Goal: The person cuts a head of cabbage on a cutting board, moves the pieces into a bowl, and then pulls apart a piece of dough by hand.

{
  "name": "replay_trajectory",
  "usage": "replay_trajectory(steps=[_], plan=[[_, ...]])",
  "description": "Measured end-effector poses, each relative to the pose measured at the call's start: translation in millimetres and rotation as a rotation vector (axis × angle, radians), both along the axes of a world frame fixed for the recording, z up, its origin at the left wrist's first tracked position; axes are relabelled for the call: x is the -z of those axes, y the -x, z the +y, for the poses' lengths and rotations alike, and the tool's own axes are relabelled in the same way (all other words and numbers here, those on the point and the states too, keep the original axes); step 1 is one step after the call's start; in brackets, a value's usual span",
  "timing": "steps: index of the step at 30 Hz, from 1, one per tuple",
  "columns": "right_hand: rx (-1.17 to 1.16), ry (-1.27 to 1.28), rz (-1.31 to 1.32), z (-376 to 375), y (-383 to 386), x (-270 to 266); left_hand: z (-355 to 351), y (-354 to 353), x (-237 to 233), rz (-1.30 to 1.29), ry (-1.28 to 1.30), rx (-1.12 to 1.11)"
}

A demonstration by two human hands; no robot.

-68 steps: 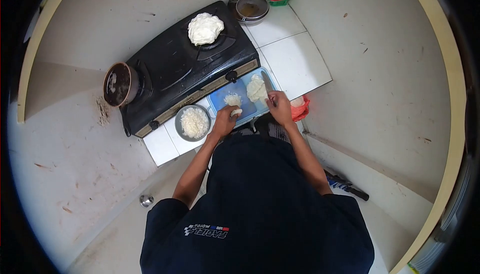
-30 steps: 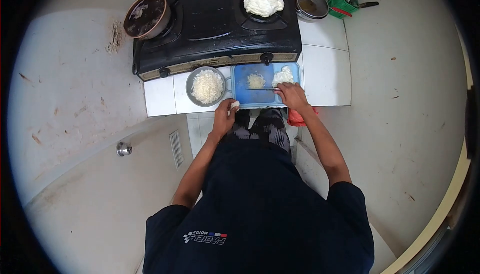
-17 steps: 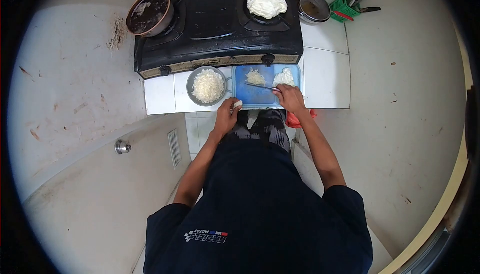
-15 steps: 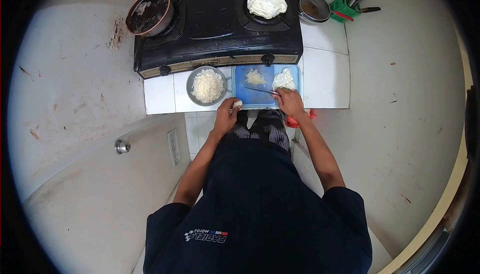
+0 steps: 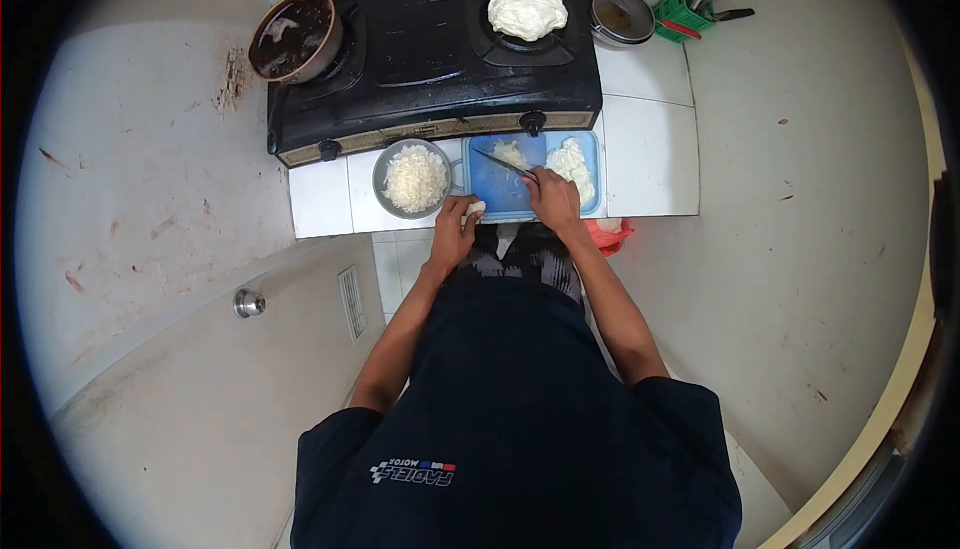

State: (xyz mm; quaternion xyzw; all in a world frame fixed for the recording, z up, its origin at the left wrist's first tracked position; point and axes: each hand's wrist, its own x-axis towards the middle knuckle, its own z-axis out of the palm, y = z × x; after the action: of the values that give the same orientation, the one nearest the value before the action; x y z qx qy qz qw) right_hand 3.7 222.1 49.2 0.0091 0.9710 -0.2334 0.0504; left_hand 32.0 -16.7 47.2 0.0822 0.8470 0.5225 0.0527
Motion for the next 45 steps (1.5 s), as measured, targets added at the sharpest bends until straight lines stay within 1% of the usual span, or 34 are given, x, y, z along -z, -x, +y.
replay_trajectory(steps=[1, 3, 7, 9, 12, 16, 19, 22, 23, 25, 26, 27, 28, 29, 30, 31, 33, 38, 41, 43, 45], plan=[[0.001, -0.004, -0.001, 3.5, -3.2, -0.6, 1.1, 0.7, 0.3, -0.001, -0.004, 0.001], [-0.053, 0.071, -0.014, 16.7, -13.5, -3.0, 2.2, 1.5, 1.1, -0.068, -0.014, 0.006], [-0.137, 0.050, -0.011, 51.2, -39.9, -1.7, 4.1, 2.8, 4.6, -0.066, -0.029, 0.004], [-0.237, 0.029, -0.123, 64.7, -49.4, -0.3, 4.3, 3.9, 4.3, -0.060, -0.023, 0.010], [-0.252, -0.015, -0.127, 73.1, -51.7, 3.1, 4.8, 5.8, 1.7, -0.077, -0.016, 0.015], [-0.242, -0.058, -0.090, 68.0, -29.4, 4.4, 8.0, 7.3, 0.4, -0.068, 0.015, 0.003], [-0.197, -0.126, -0.062, 61.2, -5.1, 0.6, 10.2, 10.2, 3.2, -0.061, -0.043, -0.021], [-0.199, -0.126, -0.001, 58.1, 4.3, -2.4, 11.6, 13.2, 4.4, -0.083, 0.005, 0.011], [-0.196, -0.128, 0.000, 57.4, 3.4, -3.3, 12.8, 14.9, 5.4, -0.043, 0.028, 0.023], [-0.181, -0.014, -0.010, 56.7, -2.9, -3.5, 17.1, 20.0, 9.6, -0.002, 0.049, 0.037], [-0.178, -0.016, -0.012, 55.6, -9.3, -3.8, 20.2, 23.8, 12.3, 0.053, 0.072, 0.052], [-0.092, 0.067, -0.035, 52.1, -17.7, -8.0, 23.6, 27.3, 14.7, 0.108, 0.095, 0.068], [-0.004, 0.148, -0.057, 48.3, -25.6, -12.9, 27.8, 31.2, 16.4, 0.108, 0.093, 0.074], [0.046, 0.173, -0.089, 43.9, -33.1, -17.8, 32.7, 35.0, 17.9, 0.165, 0.136, 0.099], [0.056, 0.170, -0.087, 40.8, -41.4, -17.2, 37.7, 38.1, 19.2, 0.224, 0.179, 0.127], [0.094, 0.204, -0.087, 38.8, -49.5, -12.9, 41.2, 41.1, 22.1, 0.227, 0.174, 0.138], [0.159, 0.292, -0.081, 34.2, -62.3, -8.1, 46.5, 45.3, 30.3, 0.247, 0.262, 0.207], [0.235, 0.293, -0.115, 22.8, -85.4, 0.7, 51.3, 29.4, 46.9, 0.233, 0.230, 0.215], [0.245, 0.261, -0.116, 17.0, -92.0, 4.0, 50.4, 26.3, 46.5, 0.240, 0.248, 0.218], [0.233, 0.232, -0.215, 12.8, -93.1, 0.2, 50.5, 25.5, 45.0, 0.254, 0.263, 0.228], [0.225, 0.237, -0.215, 9.0, -95.0, 2.7, 49.0, 26.6, 43.7, 0.280, 0.233, 0.215]])
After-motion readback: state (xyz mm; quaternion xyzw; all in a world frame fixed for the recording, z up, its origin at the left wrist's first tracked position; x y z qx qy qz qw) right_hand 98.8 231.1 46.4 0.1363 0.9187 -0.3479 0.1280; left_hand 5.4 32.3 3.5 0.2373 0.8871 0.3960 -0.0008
